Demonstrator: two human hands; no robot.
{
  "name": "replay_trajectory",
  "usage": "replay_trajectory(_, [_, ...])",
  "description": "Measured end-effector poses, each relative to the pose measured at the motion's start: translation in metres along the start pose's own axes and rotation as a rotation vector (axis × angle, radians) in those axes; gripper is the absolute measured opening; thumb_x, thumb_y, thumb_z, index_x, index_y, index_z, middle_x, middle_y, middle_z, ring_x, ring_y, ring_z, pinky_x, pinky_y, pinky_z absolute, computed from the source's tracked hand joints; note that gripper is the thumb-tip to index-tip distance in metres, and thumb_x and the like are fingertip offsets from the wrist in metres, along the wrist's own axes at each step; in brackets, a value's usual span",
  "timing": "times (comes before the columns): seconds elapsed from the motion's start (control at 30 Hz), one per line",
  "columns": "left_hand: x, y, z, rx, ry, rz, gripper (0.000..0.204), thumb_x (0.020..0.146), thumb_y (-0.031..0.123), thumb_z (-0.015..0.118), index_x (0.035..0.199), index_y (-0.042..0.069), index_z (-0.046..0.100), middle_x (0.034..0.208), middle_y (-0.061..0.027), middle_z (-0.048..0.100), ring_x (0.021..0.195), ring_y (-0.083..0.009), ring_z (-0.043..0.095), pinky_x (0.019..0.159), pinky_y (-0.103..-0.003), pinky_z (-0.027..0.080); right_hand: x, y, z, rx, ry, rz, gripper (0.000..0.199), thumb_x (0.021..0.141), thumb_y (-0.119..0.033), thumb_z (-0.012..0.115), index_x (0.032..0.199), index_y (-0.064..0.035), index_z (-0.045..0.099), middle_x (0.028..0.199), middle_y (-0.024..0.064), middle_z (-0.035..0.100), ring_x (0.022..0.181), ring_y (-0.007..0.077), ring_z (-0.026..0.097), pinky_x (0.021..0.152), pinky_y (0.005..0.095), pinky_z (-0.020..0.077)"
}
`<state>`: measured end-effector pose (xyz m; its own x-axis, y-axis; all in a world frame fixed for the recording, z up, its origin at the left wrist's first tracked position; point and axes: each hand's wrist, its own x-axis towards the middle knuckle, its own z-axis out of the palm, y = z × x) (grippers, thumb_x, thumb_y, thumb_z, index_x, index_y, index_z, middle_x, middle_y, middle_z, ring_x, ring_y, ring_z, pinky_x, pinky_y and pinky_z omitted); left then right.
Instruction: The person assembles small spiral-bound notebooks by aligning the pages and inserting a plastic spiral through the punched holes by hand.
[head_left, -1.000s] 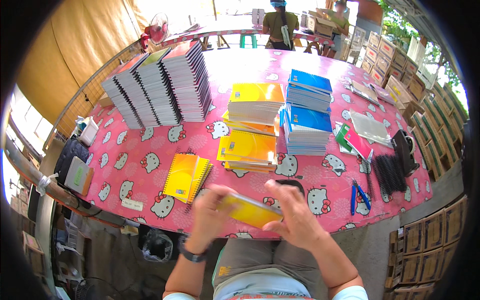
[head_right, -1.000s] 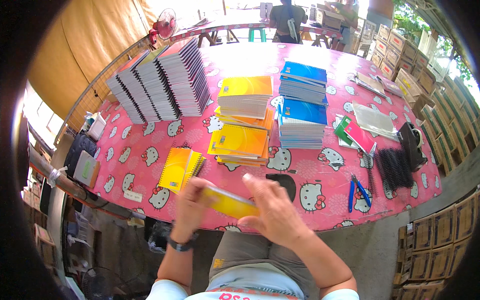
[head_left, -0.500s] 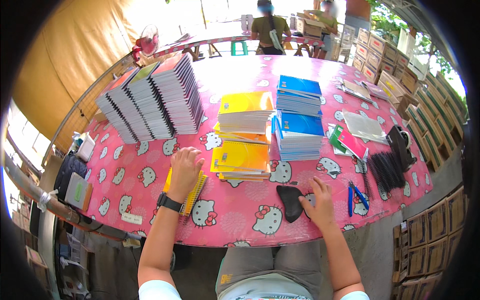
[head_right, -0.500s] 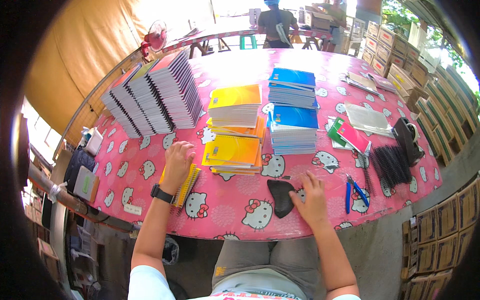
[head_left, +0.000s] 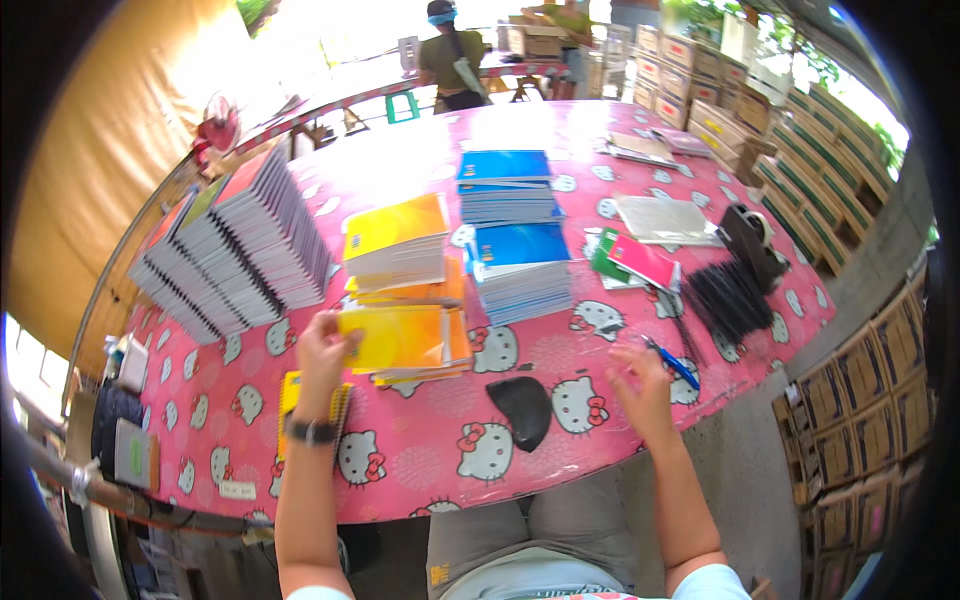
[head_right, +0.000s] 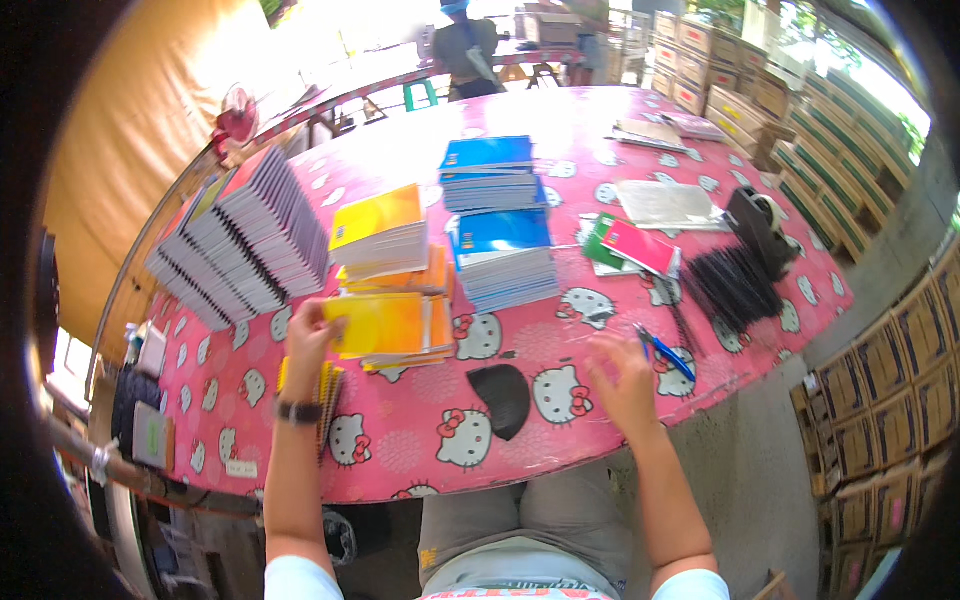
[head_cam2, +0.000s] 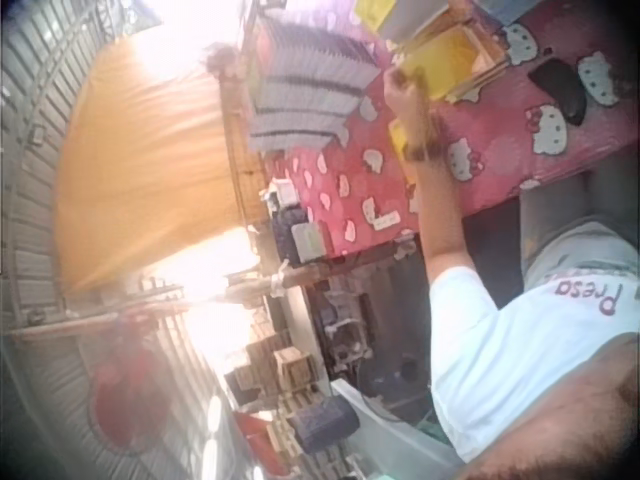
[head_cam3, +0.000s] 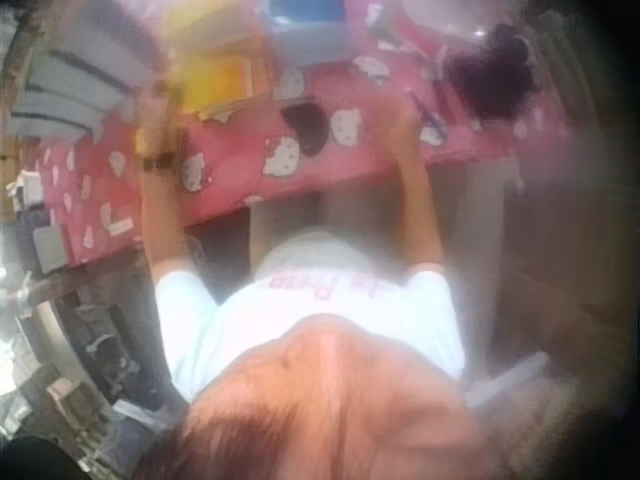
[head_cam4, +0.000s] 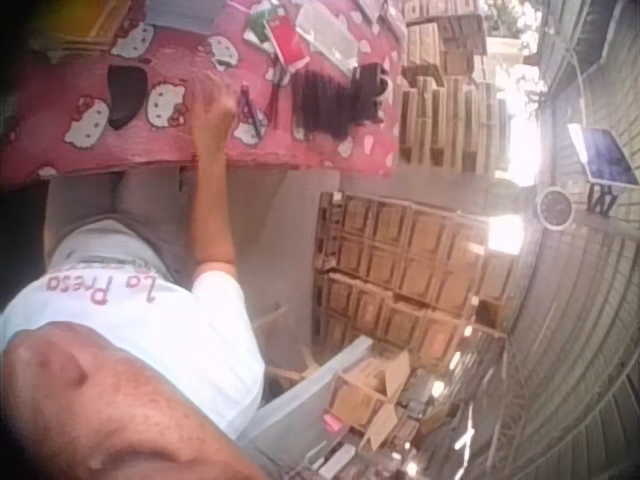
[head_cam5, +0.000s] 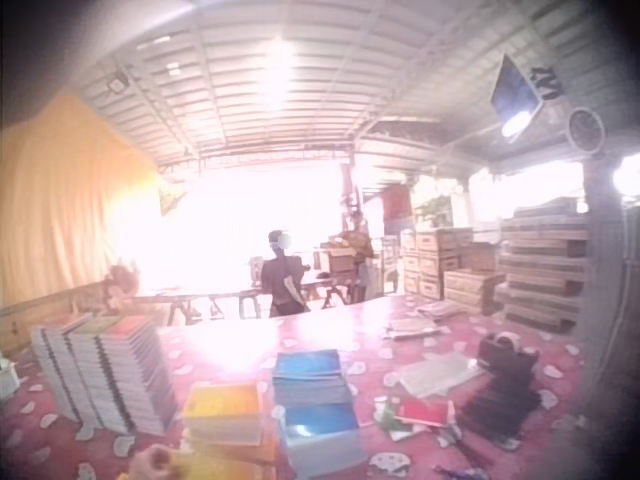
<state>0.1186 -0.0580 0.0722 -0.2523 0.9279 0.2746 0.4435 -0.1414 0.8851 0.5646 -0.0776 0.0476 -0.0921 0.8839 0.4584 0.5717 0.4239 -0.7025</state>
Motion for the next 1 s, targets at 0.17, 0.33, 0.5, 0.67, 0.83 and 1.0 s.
replay_trajectory(0.17, [-0.073, 0.048, 0.002, -0.327, -0.006, 0.004, 0.023, 0.082, 0.004, 0.069, 0.098, 0.007, 0.052, 0.086, 0.0006, 0.06, 0.079, -0.0076, 0.058, 0.071, -0.023, 0.049, 0.034, 0.083, -0.05, -0.393, 0.271, 0.144, 0.021, 0.079, -0.013, 0.069, 0.097, -0.0018, 0.067, 0.098, 0.0139, 0.064, 0.09, 0.0308, 0.058, 0.088, 0.0378, 0.0456])
replay_trajectory(0.33, [-0.129, 0.005, 0.033, -0.563, -0.301, -0.106, 0.024, 0.083, -0.01, 0.06, 0.097, 0.007, 0.05, 0.091, -0.0027, 0.059, 0.08, -0.0101, 0.059, 0.07, -0.023, 0.05, 0.055, 0.126, -0.048, -0.783, 0.268, 0.169, 0.021, 0.075, -0.016, 0.073, 0.091, -0.0032, 0.067, 0.094, 0.0131, 0.062, 0.089, 0.033, 0.057, 0.084, 0.0415, 0.0466])
replay_trajectory(0.5, [-0.154, 0.022, 0.063, -0.629, -0.172, -0.245, 0.022, 0.086, -0.007, 0.06, 0.103, 0.004, 0.052, 0.094, -0.0027, 0.058, 0.083, -0.0084, 0.056, 0.071, -0.022, 0.049, 0.063, 0.141, -0.058, -0.741, 0.261, 0.166, 0.016, 0.081, -0.018, 0.068, 0.088, -0.0035, 0.067, 0.091, 0.0148, 0.064, 0.089, 0.033, 0.059, 0.08, 0.0424, 0.0475])
replay_trajectory(0.67, [-0.15, 0.014, 0.059, -0.612, -0.222, -0.159, 0.02, 0.086, -0.005, 0.061, 0.102, 0.004, 0.052, 0.097, -0.0026, 0.057, 0.084, -0.0087, 0.055, 0.075, -0.022, 0.048, 0.058, 0.114, -0.079, -0.669, 0.312, 0.136, 0.014, 0.083, -0.011, 0.063, 0.094, -0.0027, 0.062, 0.085, 0.0142, 0.063, 0.084, 0.0335, 0.059, 0.079, 0.0429, 0.0471])
replay_trajectory(0.83, [-0.158, 0.021, 0.067, -0.689, -0.154, -0.195, 0.019, 0.084, -0.005, 0.059, 0.098, 0.004, 0.051, 0.097, -0.0045, 0.057, 0.09, -0.0111, 0.055, 0.08, -0.024, 0.046, 0.038, 0.011, -0.053, -0.301, 0.145, 0.081, 0.037, 0.076, 0.007, 0.046, 0.11, -0.0021, 0.056, 0.096, 0.0166, 0.058, 0.091, 0.0293, 0.058, 0.083, 0.0396, 0.0453])
replay_trajectory(1.0, [-0.162, 0.018, 0.071, -0.735, -0.155, -0.181, 0.017, 0.084, -0.005, 0.059, 0.095, 0.004, 0.05, 0.095, -0.0053, 0.055, 0.091, -0.0121, 0.054, 0.083, -0.026, 0.045, -0.005, -0.082, -0.002, 0.092, -0.314, -0.017, 0.031, 0.092, -0.004, 0.054, 0.122, -0.0066, 0.058, 0.095, 0.014, 0.058, 0.087, 0.0265, 0.06, 0.078, 0.0366, 0.0481])
